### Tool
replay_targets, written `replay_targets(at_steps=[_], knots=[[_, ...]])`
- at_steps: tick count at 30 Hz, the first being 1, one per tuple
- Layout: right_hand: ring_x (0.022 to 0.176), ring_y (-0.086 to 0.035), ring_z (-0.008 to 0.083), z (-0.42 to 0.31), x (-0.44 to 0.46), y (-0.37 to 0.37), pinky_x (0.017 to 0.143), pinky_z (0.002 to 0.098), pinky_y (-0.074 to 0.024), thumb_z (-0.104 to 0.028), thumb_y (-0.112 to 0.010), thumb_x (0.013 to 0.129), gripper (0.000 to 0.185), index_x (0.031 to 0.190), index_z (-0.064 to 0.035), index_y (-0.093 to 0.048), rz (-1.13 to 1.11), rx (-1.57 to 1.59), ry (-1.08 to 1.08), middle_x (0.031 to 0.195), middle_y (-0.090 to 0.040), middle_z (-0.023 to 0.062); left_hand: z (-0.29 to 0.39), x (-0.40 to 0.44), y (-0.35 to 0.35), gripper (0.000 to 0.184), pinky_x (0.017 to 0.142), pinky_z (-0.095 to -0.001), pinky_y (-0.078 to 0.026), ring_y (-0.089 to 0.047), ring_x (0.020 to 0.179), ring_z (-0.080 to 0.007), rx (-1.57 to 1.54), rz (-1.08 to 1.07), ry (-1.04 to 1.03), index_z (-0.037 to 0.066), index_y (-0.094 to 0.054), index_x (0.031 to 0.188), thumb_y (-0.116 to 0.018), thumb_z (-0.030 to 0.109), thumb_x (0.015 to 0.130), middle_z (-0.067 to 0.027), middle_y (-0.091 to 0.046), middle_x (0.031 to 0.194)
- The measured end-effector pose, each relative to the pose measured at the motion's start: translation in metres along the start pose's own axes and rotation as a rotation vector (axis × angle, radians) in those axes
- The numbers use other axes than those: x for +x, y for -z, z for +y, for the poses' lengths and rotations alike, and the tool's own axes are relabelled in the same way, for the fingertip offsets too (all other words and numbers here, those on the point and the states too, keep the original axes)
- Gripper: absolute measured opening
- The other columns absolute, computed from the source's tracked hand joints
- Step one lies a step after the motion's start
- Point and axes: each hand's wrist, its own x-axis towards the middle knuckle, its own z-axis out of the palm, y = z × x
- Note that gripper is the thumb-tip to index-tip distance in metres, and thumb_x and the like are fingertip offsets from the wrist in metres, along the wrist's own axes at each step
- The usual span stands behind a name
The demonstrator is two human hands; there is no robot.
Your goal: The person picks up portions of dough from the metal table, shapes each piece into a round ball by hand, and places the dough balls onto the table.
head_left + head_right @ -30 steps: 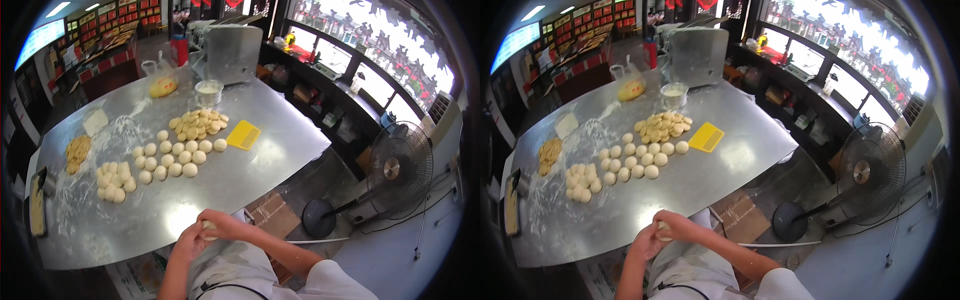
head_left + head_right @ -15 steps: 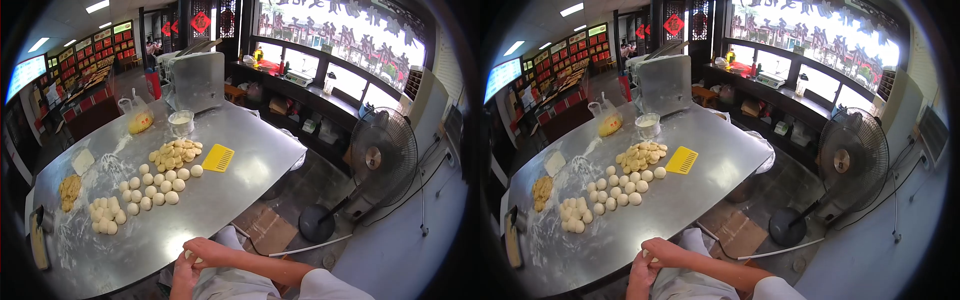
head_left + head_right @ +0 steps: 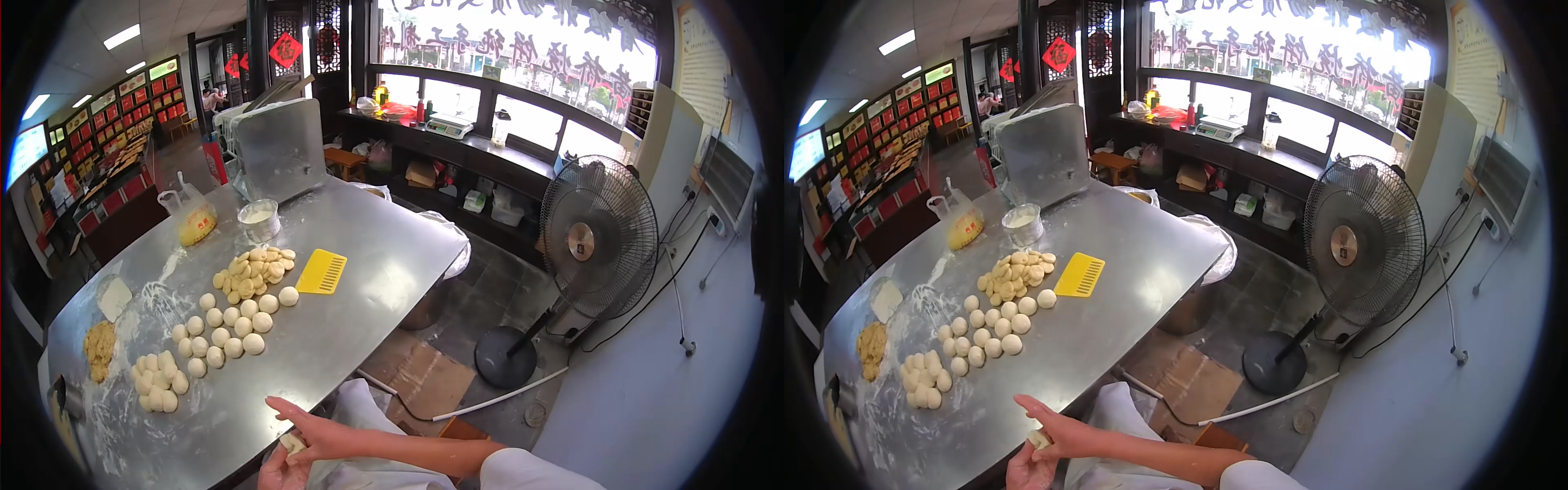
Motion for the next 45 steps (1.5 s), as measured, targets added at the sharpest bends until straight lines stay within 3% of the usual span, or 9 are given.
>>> replay_targets(at_steps=[5, 8, 11, 14, 17, 23, 25, 34, 45], knots=[[0.139, -0.053, 0.0341, 0.006, -0.007, 0.008, 0.115, 0.0448, -0.0443, -0.025, -0.083, 0.089, 0.086, 0.159, -0.0036, -0.038, 0.010, -0.349, 0.004, 0.152, -0.053, 0.0186, -0.007, 0.017, -0.005, 0.038, 0.105, -0.0448, -0.055, -0.066, 0.121, -0.0303, -0.037, 0.057, -0.096, -0.002, -0.055, 0.143, -0.052, 0.020, 0.113, -0.0175, -0.065, 0.136], [0.134, -0.056, 0.0361, 0.034, -0.003, -0.004, 0.115, 0.0456, -0.0429, -0.026, -0.080, 0.088, 0.076, 0.151, -0.0017, -0.046, 0.038, -0.591, 0.126, 0.144, -0.059, 0.0179, -0.020, 0.013, -0.042, 0.037, 0.107, -0.0484, -0.054, -0.065, 0.123, -0.0318, 1.339, 0.347, -0.301, -0.002, -0.056, 0.142, -0.051, 0.019, 0.112, -0.0177, -0.064, 0.137], [0.132, -0.057, 0.0375, 0.036, 0.005, -0.005, 0.114, 0.0463, -0.0426, -0.023, -0.077, 0.087, 0.064, 0.142, -0.0016, -0.052, -0.007, -0.605, 0.149, 0.137, -0.063, 0.0169, -0.026, 0.030, -0.028, 0.039, 0.101, -0.0446, -0.058, -0.065, 0.125, -0.0277, 0.221, 0.183, -0.300, 0.002, -0.053, 0.140, -0.053, 0.009, 0.102, -0.0106, -0.062, 0.136], [0.129, -0.059, 0.0364, 0.043, 0.013, -0.009, 0.112, 0.0468, -0.0446, -0.020, -0.073, 0.089, 0.058, 0.141, -0.0042, -0.053, -0.092, -0.605, 0.172, 0.131, -0.067, 0.0157, -0.015, 0.031, 0.005, 0.036, 0.103, -0.0449, -0.058, -0.064, 0.126, -0.0283, 0.044, 0.138, -0.177, 0.002, -0.055, 0.140, -0.053, 0.012, 0.106, -0.0120, -0.064, 0.135], [0.129, -0.060, 0.0352, 0.025, 0.014, -0.003, 0.110, 0.0464, -0.0471, -0.021, -0.071, 0.093, 0.065, 0.151, -0.0073, -0.045, -0.121, -0.470, 0.078, 0.132, -0.068, 0.0149, 0.002, -0.012, -0.061, 0.042, 0.110, -0.0504, -0.052, -0.065, 0.125, -0.0330, -0.012, -0.278, -0.020, -0.001, -0.057, 0.142, -0.055, 0.025, 0.110, -0.0179, -0.064, 0.138], [0.137, -0.055, 0.0369, 0.006, 0.012, -0.016, 0.111, 0.0446, -0.0495, -0.025, -0.071, 0.098, 0.094, 0.170, -0.0112, -0.012, -0.196, -0.213, -0.034, 0.152, -0.057, 0.0177, 0.004, -0.006, 0.021, 0.065, 0.124, -0.0533, -0.036, -0.058, 0.135, -0.0331, 0.249, 0.100, 0.021, 0.000, -0.052, 0.147, -0.063, 0.048, 0.104, -0.0196, -0.063, 0.140], [0.142, -0.052, 0.0381, 0.021, 0.012, -0.018, 0.112, 0.0450, -0.0486, -0.026, -0.074, 0.097, 0.101, 0.171, -0.0111, -0.007, -0.118, -0.341, 0.131, 0.158, -0.051, 0.0197, 0.001, -0.012, -0.009, 0.043, 0.110, -0.0473, -0.052, -0.063, 0.128, -0.0301, 0.073, 0.121, -0.036, 0.001, -0.056, 0.141, -0.059, 0.028, 0.107, -0.0155, -0.065, 0.134], [0.147, -0.047, 0.0363, 0.028, 0.008, -0.020, 0.124, 0.0497, -0.0346, -0.029, -0.082, 0.087, 0.075, 0.150, -0.0034, -0.050, 0.004, -0.700, 0.054, 0.153, -0.053, 0.0195, -0.025, 0.020, -0.009, 0.041, 0.103, -0.0451, -0.058, -0.065, 0.125, -0.0280, 0.037, 0.106, -0.279, 0.000, -0.052, 0.144, -0.060, 0.015, 0.106, -0.0146, -0.064, 0.135], [0.133, -0.059, 0.0360, 0.003, 0.031, -0.020, 0.118, 0.0454, -0.0429, -0.020, -0.082, 0.085, 0.072, 0.150, -0.0076, -0.053, -0.167, -0.578, -0.065, 0.144, -0.063, 0.0141, -0.004, -0.027, -0.070, 0.041, 0.114, -0.0389, -0.047, -0.059, 0.128, -0.0175, 0.432, 0.273, -0.138, 0.004, -0.052, 0.146, -0.050, 0.023, 0.109, -0.0088, -0.061, 0.136]])
